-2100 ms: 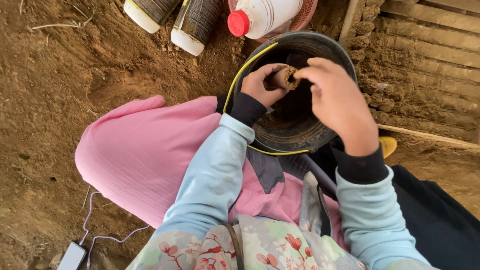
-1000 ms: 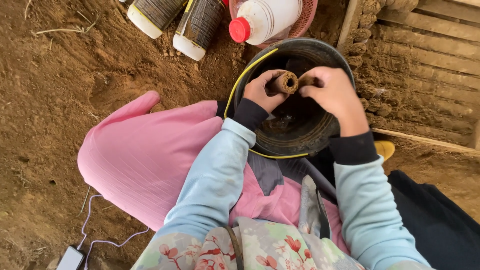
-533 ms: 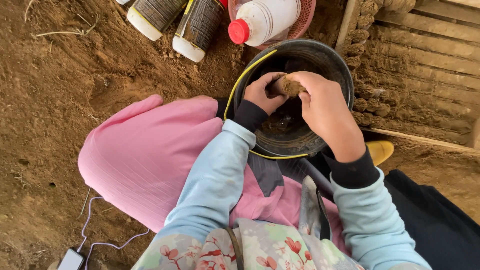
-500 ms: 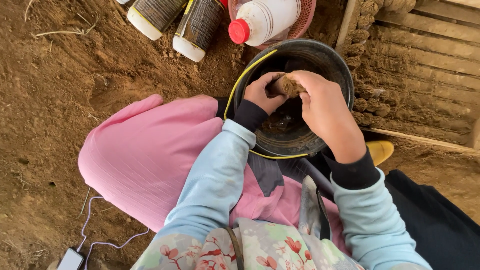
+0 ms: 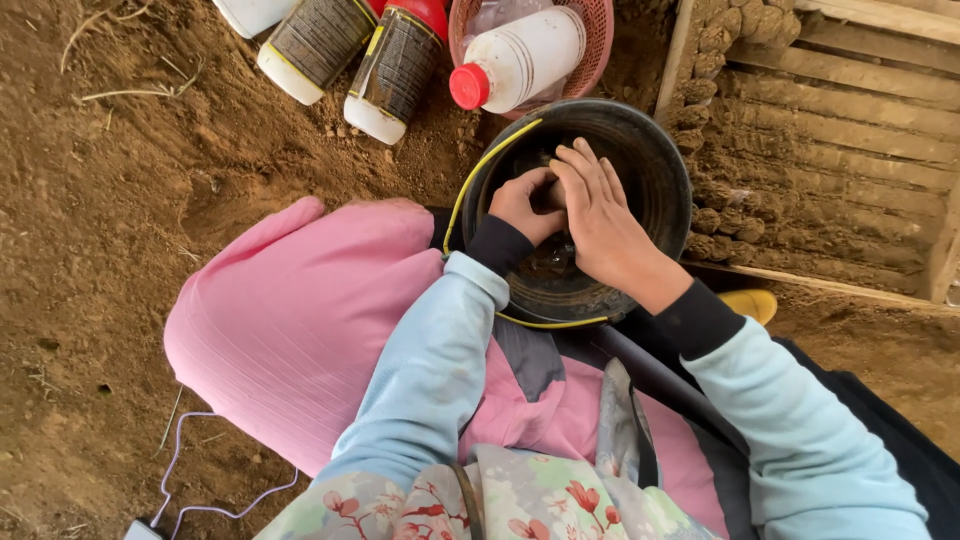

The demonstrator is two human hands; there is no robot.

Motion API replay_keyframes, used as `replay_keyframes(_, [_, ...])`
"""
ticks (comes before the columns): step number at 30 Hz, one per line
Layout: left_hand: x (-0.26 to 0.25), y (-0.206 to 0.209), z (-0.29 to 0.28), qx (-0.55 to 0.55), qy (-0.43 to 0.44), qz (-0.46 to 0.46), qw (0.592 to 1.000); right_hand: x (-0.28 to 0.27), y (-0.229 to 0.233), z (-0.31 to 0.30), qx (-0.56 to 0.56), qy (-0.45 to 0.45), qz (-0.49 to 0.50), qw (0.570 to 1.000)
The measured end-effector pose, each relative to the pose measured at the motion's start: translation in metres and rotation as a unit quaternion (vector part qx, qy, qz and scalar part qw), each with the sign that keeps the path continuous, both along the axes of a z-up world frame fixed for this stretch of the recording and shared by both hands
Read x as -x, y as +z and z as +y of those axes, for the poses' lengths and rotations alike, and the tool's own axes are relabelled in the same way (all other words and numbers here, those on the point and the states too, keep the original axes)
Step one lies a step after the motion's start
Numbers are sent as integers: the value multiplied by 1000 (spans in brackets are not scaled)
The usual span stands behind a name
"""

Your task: The person sits on the ground and repeatedly scoops a dark, moist substance from a bucket using a small metal scoop. They then use their hands to shape the substance into small, round patties and place them in a wooden tray next to them.

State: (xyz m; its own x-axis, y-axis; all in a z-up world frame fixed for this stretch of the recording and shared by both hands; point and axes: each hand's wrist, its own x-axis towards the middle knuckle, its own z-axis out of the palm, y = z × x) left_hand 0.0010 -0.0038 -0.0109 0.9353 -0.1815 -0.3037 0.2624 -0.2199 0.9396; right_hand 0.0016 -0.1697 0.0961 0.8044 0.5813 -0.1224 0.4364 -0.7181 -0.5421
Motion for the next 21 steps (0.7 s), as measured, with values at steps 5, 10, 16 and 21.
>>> replay_keyframes(5, [0,13,-7,63,-8,-2,998,-22,24,-21,-122,-13,102,987])
replay_keyframes(10, [1,24,-14,98,-32,-11,995,-31,39,-34,-136,-16,218,966])
replay_keyframes(16, [4,22,-20,39,-70,31,996,-9,26,-23,7,22,133,991])
replay_keyframes(21, [10,-15,-27,107,-62,-46,991,1,4,-22,125,70,-47,989])
